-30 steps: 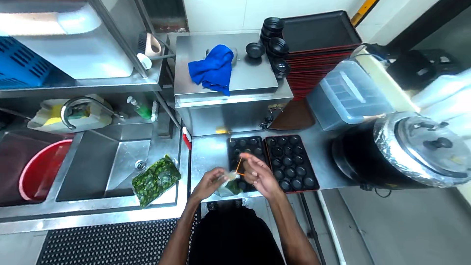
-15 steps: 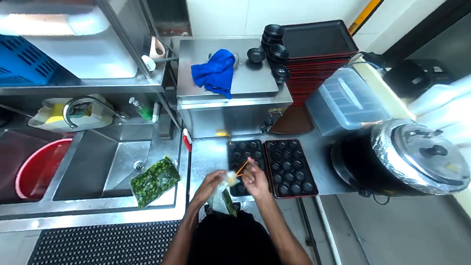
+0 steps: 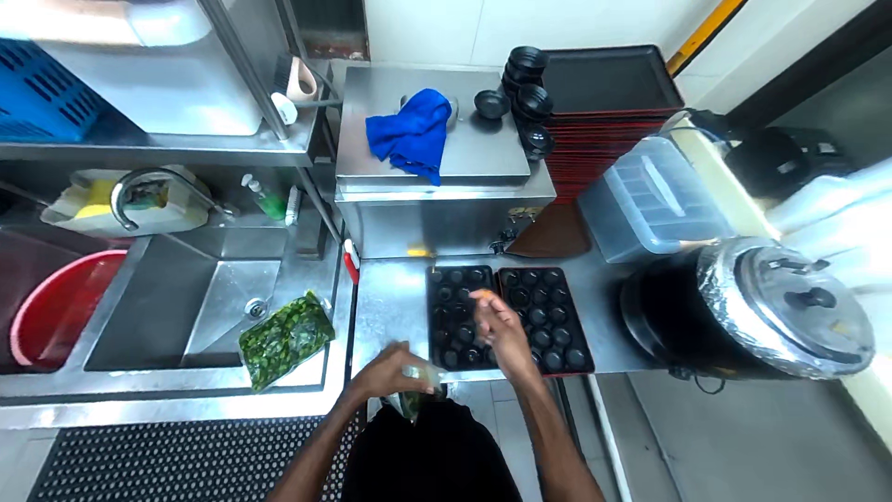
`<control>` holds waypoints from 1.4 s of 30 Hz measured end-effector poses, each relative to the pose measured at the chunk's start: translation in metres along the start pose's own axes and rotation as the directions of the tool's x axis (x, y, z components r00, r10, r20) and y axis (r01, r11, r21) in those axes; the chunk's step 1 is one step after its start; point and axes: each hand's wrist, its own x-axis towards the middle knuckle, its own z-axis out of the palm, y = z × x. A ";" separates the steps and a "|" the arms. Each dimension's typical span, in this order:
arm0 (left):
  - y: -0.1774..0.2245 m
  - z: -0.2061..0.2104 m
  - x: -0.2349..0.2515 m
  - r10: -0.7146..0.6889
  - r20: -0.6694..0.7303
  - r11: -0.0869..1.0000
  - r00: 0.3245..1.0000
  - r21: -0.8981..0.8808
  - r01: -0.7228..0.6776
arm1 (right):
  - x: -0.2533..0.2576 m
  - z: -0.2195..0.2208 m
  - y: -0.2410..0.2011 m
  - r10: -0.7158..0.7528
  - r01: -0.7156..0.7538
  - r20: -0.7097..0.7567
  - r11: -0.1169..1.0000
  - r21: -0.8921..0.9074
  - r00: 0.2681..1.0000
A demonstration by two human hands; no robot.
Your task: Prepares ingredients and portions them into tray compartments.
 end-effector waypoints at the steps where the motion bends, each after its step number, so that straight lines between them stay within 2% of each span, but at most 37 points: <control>1: -0.013 -0.001 -0.005 -0.020 -0.132 0.995 0.991 -0.105 0.006 | 0.003 -0.011 0.002 0.018 -0.016 -0.061 0.999 0.036 0.998; 3: -0.033 -0.003 -0.013 -0.062 -0.376 0.956 0.925 -0.290 -0.054 | -0.003 -0.023 0.014 0.070 -0.064 -0.048 0.990 0.125 0.996; 5: -0.041 -0.007 -0.012 -0.091 -0.513 0.922 0.854 -0.367 -0.123 | -0.016 -0.024 0.032 0.171 -0.179 0.062 0.966 0.186 0.983; 7: -0.044 -0.011 -0.003 -0.154 -0.544 0.922 0.825 -0.379 -0.077 | -0.027 -0.014 0.050 0.278 -0.304 0.153 0.932 0.196 0.948; 10: -0.066 -0.003 0.017 -0.182 -0.557 0.960 0.810 -0.278 0.025 | -0.037 0.005 0.075 0.367 -0.410 0.216 0.888 0.209 0.905; 11: -0.077 0.002 0.023 -0.186 -0.601 0.970 0.778 -0.240 0.047 | -0.039 0.011 0.080 0.374 -0.421 0.225 0.879 0.224 0.900; 14: -0.094 0.007 0.035 -0.254 -0.738 0.964 0.625 -0.249 0.097 | -0.040 0.025 0.084 0.350 -0.406 0.233 0.874 0.267 0.907; 18: -0.077 0.004 0.030 -0.355 -0.773 0.935 0.525 -0.300 0.191 | -0.038 0.027 0.088 0.328 -0.376 0.207 0.888 0.264 0.922; 20: -0.060 0.012 0.023 -0.397 -0.810 0.918 0.432 -0.341 0.205 | -0.036 0.025 0.092 0.326 -0.373 0.206 0.889 0.266 0.923; 21: -0.047 0.018 0.018 -0.423 -0.828 0.906 0.368 -0.386 0.173 | -0.036 0.024 0.094 0.319 -0.374 0.223 0.885 0.279 0.921; 23: -0.017 0.037 0.006 -0.514 -0.817 0.849 0.261 -0.529 0.017 | -0.037 0.022 0.097 0.300 -0.381 0.278 0.870 0.313 0.913; 24: -0.001 0.048 0.001 -0.573 -0.778 0.788 0.258 -0.609 -0.087 | -0.037 0.023 0.098 0.292 -0.391 0.312 0.862 0.324 0.904; 25: 0.012 0.060 -0.003 -0.622 -0.718 0.701 0.312 -0.689 -0.186 | -0.036 0.025 0.098 0.285 -0.404 0.352 0.852 0.333 0.892; 26: 0.020 0.070 -0.007 -0.647 -0.631 0.582 0.428 -0.771 -0.257 | -0.036 0.028 0.099 0.282 -0.424 0.399 0.844 0.329 0.872; 28: 0.023 0.082 -0.017 -0.555 -0.343 0.264 0.758 -0.936 -0.232 | -0.038 0.036 0.099 0.290 -0.472 0.496 0.832 0.293 0.819; 29: 0.022 0.084 -0.019 -0.475 -0.214 0.124 0.854 -0.977 -0.175 | -0.039 0.039 0.097 0.292 -0.493 0.542 0.827 0.271 0.788; 30: 0.022 0.084 -0.019 -0.417 -0.148 0.038 0.897 -0.989 -0.146 | -0.039 0.041 0.096 0.289 -0.512 0.589 0.821 0.253 0.754; 32: 0.021 0.082 -0.019 -0.341 -0.174 0.033 0.924 -0.984 -0.174 | -0.038 0.040 0.090 0.302 -0.555 0.676 0.809 0.191 0.673; 34: 0.020 0.082 -0.017 -0.303 -0.238 0.145 0.923 -0.969 -0.202 | -0.041 0.036 0.085 0.341 -0.597 0.739 0.795 0.103 0.581; 35: 0.019 0.083 -0.015 -0.311 -0.240 0.228 0.920 -0.958 -0.173 | -0.043 0.034 0.083 0.362 -0.597 0.759 0.801 0.043 0.541; 36: 0.018 0.084 -0.014 -0.344 -0.218 0.302 0.913 -0.947 -0.112 | -0.046 0.034 0.082 0.398 -0.552 0.750 0.832 -0.052 0.529; 37: 0.018 0.084 -0.013 -0.431 -0.166 0.316 0.887 -0.948 -0.023 | -0.049 0.035 0.080 0.426 -0.440 0.719 0.879 -0.185 0.549; 38: 0.020 0.083 -0.013 -0.548 -0.077 0.254 0.833 -0.964 0.078 | -0.053 0.035 0.077 0.436 -0.283 0.686 0.900 -0.332 0.582; 39: 0.021 0.079 -0.013 -0.651 0.013 0.143 0.759 -0.980 0.140 | -0.056 0.034 0.072 0.430 -0.130 0.671 0.884 -0.449 0.604; 40: 0.018 0.076 -0.014 -0.704 0.078 0.008 0.706 -0.993 0.119 | -0.060 0.034 0.070 0.404 -0.009 0.675 0.862 -0.507 0.617; 41: 0.014 0.072 -0.020 -0.713 0.127 -0.148 0.690 -0.989 0.028 | -0.065 0.035 0.071 0.362 0.077 0.694 0.854 -0.514 0.622; 42: 0.010 0.070 -0.029 -0.700 0.136 -0.268 0.701 -0.960 -0.081 | -0.070 0.036 0.072 0.316 0.130 0.714 0.860 -0.494 0.624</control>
